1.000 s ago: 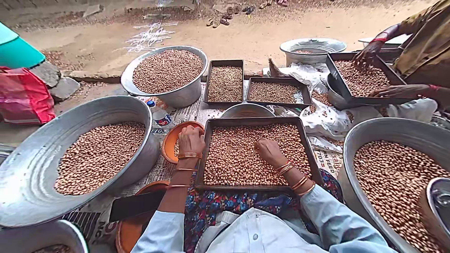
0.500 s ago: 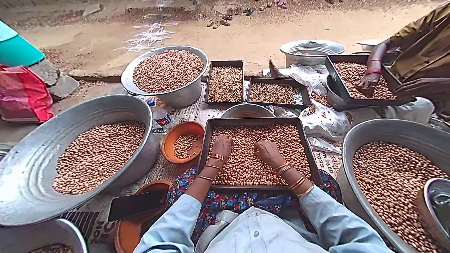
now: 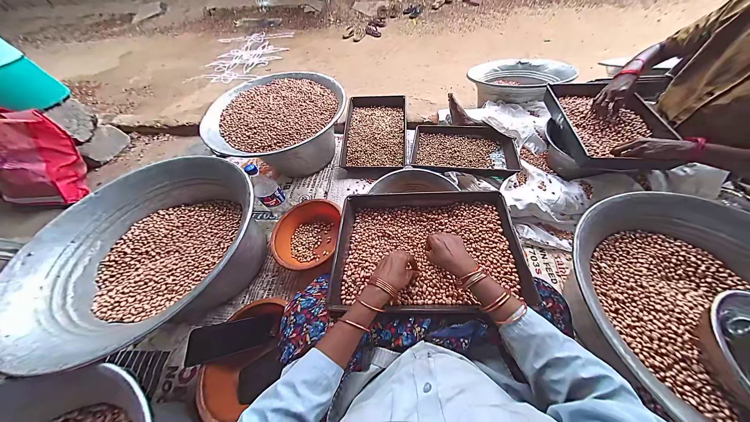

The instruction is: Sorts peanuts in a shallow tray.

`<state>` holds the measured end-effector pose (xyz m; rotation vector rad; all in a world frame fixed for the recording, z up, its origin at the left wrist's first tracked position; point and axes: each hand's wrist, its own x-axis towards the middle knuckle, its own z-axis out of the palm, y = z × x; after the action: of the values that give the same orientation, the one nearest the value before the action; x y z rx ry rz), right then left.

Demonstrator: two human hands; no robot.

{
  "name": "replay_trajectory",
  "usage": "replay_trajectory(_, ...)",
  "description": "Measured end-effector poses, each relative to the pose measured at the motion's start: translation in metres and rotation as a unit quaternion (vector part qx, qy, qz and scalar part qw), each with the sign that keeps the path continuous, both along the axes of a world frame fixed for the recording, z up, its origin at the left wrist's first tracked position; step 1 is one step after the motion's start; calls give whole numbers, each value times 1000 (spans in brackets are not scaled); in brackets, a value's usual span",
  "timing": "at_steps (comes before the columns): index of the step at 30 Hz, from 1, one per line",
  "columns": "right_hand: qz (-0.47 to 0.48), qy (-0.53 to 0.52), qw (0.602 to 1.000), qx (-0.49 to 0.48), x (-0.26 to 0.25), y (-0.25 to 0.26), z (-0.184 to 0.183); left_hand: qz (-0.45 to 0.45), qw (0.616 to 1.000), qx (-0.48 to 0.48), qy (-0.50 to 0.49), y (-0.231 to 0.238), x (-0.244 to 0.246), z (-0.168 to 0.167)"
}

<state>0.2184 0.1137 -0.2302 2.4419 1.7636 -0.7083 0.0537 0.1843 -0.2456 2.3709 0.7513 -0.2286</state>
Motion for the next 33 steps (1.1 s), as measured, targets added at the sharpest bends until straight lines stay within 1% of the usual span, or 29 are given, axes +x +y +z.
replay_trajectory(2, -12, 14, 1000, -4, 4, -2, 3, 45, 997, -22, -51, 9, -8, 6)
replay_trajectory(4, -29, 31, 999, 0, 9, -5, 5, 114, 985, -49, -117, 27, -26, 12)
replay_trajectory(6, -53, 65, 996, 17, 17, -9, 6, 168, 979, -11, -113, 43, -48, 20)
replay_trajectory(8, -95, 149, 982, 65, 28, -15, 6, 177, 980, 20, -86, 46, -64, 24)
replay_trajectory(9, -119, 214, 965, 97, 33, -17, 5, 168, 983, 29, -74, 44, -71, 26)
replay_trajectory(11, -163, 362, 903, 165, 36, -20, -1, 148, 987, 42, -43, 36, -78, 29)
replay_trajectory(12, -176, 415, 874, 181, 34, -22, -3, 140, 989, 47, -22, 31, -80, 27)
replay_trajectory(13, -180, 440, 860, 182, 31, -25, -3, 135, 990, 48, 6, 28, -81, 24)
replay_trajectory(14, -179, 432, 866, 178, 28, -28, 0, 131, 990, 49, 30, 26, -79, 21)
replay_trajectory(17, -138, 301, 934, 131, 23, -36, 11, 125, 988, 57, 67, 20, -74, 16)
replay_trajectory(19, -100, 214, 967, 97, 18, -43, 17, 120, 990, 54, 46, 21, -75, 13)
replay_trajectory(20, -78, 185, 976, 87, 15, -46, 20, 123, 992, 41, 2, 22, -75, 8)
replay_trajectory(21, -57, 168, 981, 80, 11, -49, 25, 131, 990, 6, -51, 21, -75, 3)
replay_trajectory(22, -36, 162, 983, 78, 6, -50, 32, 138, 985, -52, -85, 20, -72, 2)
replay_trajectory(24, 8, 166, 982, 94, -12, -48, 42, 128, 967, -191, -110, 12, -63, 5)
replay_trajectory(25, 29, 171, 979, 108, -23, -45, 46, 111, 957, -244, -114, 5, -57, 6)
replay_trajectory(27, 70, 182, 971, 138, -47, -42, 50, 78, 939, -314, -117, -9, -46, 4)
replay_trajectory(29, 87, 188, 963, 173, -61, -41, 51, 64, 927, -351, -111, -14, -40, 6)
replay_trajectory(31, 80, 186, 959, 198, -60, -42, 50, 83, 925, -351, -122, -5, -41, 8)
replay_trajectory(32, 71, 176, 960, 204, -54, -44, 49, 98, 935, -320, -119, 5, -45, 14)
replay_trajectory(33, 55, 160, 966, 198, -46, -48, 49, 115, 953, -262, -105, 18, -51, 21)
